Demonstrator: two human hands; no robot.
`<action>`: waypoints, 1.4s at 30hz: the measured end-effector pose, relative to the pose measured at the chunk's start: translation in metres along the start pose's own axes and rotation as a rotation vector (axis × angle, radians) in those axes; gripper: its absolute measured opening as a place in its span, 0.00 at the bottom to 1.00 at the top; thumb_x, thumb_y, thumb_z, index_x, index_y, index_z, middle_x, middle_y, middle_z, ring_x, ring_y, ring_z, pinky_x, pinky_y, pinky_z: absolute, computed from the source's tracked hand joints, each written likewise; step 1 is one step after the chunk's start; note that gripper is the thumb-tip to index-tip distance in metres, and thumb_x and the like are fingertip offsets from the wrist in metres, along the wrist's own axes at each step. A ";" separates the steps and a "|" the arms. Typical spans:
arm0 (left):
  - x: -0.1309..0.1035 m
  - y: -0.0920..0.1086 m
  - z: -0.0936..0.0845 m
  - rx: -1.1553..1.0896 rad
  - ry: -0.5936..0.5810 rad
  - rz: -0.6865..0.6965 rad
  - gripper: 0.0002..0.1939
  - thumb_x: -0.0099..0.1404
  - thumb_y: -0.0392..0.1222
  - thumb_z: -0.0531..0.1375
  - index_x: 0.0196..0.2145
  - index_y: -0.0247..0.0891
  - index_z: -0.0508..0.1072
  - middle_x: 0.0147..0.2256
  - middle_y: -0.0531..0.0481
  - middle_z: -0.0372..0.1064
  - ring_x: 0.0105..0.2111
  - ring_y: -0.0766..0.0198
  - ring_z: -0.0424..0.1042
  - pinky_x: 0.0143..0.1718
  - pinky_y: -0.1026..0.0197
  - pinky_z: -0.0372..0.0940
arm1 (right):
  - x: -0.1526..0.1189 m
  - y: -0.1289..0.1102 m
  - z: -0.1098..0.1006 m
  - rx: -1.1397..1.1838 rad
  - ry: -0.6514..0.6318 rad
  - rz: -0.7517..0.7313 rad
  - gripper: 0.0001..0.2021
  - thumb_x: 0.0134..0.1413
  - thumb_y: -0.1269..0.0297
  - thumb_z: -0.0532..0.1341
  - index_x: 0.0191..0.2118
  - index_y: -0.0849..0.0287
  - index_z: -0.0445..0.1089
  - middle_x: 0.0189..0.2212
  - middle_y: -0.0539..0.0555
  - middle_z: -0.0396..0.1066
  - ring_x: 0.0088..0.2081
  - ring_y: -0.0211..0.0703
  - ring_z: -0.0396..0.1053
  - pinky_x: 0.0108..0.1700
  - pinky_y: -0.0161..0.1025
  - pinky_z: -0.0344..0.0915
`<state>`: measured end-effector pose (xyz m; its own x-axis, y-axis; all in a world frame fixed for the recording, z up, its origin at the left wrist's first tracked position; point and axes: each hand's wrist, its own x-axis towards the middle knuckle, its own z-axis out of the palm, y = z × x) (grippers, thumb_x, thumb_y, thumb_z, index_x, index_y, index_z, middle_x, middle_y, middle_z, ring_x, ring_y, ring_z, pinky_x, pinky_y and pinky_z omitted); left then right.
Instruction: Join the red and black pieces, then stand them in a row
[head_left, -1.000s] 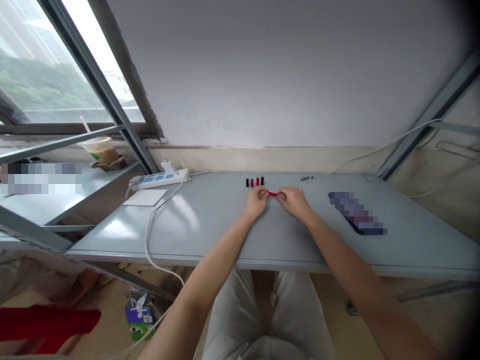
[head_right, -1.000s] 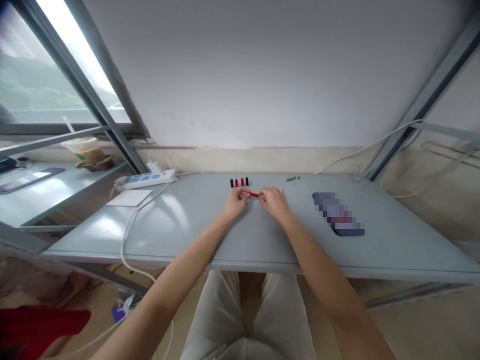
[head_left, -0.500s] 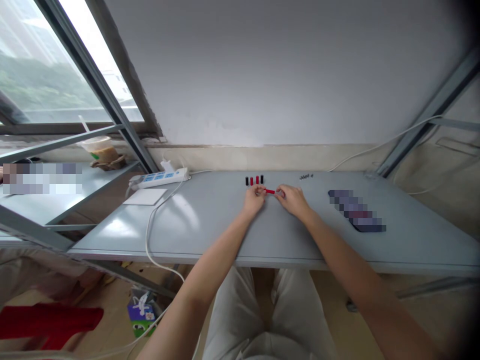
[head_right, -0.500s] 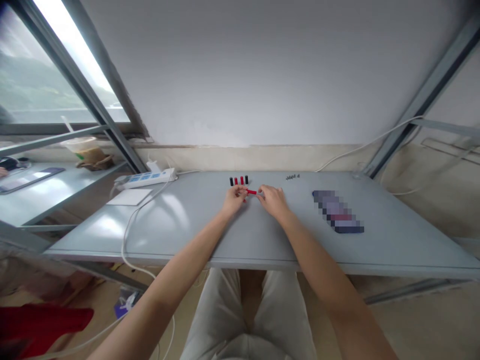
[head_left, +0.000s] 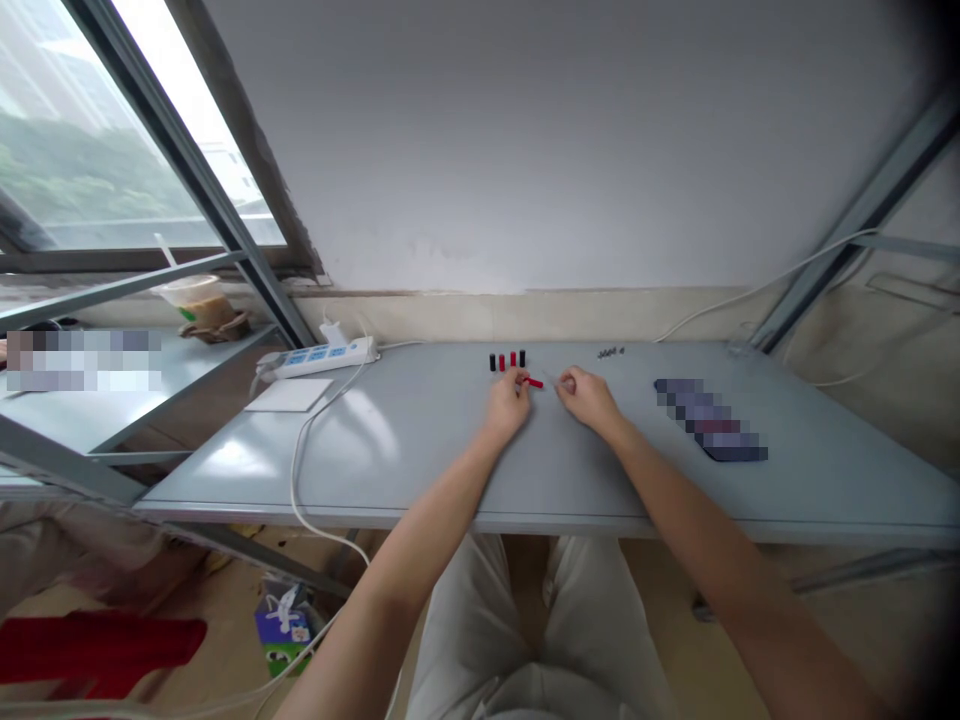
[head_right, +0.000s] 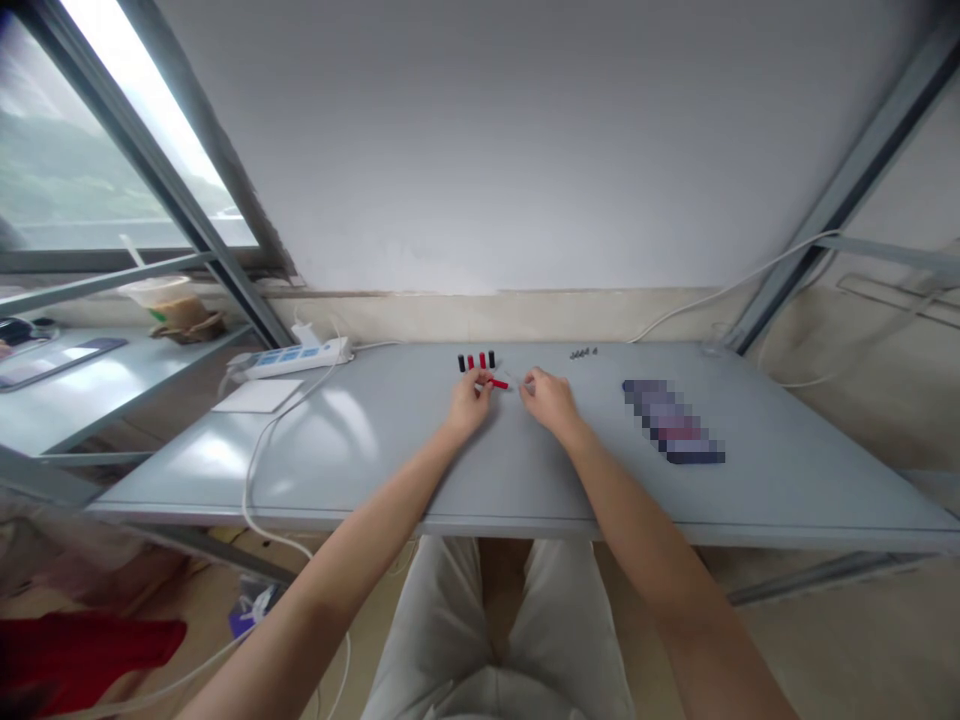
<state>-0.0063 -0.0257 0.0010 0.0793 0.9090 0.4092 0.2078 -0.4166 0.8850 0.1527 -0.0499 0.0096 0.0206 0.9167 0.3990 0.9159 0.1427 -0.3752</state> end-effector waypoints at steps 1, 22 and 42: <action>-0.001 0.001 0.001 -0.006 -0.028 0.004 0.07 0.54 0.29 0.57 0.30 0.39 0.69 0.31 0.49 0.67 0.31 0.65 0.65 0.39 0.62 0.58 | 0.000 0.000 0.001 0.055 -0.009 -0.025 0.08 0.51 0.63 0.54 0.36 0.58 0.65 0.25 0.52 0.69 0.29 0.40 0.66 0.33 0.35 0.57; -0.009 0.006 0.001 0.263 -0.198 0.150 0.11 0.59 0.34 0.54 0.41 0.38 0.68 0.33 0.47 0.68 0.25 0.67 0.63 0.37 0.61 0.60 | 0.034 0.015 0.010 0.162 -0.002 0.003 0.07 0.47 0.62 0.58 0.31 0.59 0.70 0.28 0.54 0.71 0.31 0.40 0.66 0.35 0.34 0.59; -0.013 0.017 -0.001 0.538 -0.317 0.234 0.11 0.61 0.36 0.49 0.34 0.36 0.71 0.32 0.47 0.71 0.28 0.67 0.66 0.34 0.64 0.61 | 0.088 0.029 0.042 0.014 -0.039 0.279 0.09 0.48 0.64 0.56 0.29 0.61 0.72 0.29 0.57 0.73 0.34 0.42 0.68 0.35 0.34 0.60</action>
<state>-0.0049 -0.0448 0.0112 0.4469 0.7901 0.4196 0.6013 -0.6125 0.5131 0.1646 0.0506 -0.0016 0.2557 0.9349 0.2460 0.8711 -0.1125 -0.4780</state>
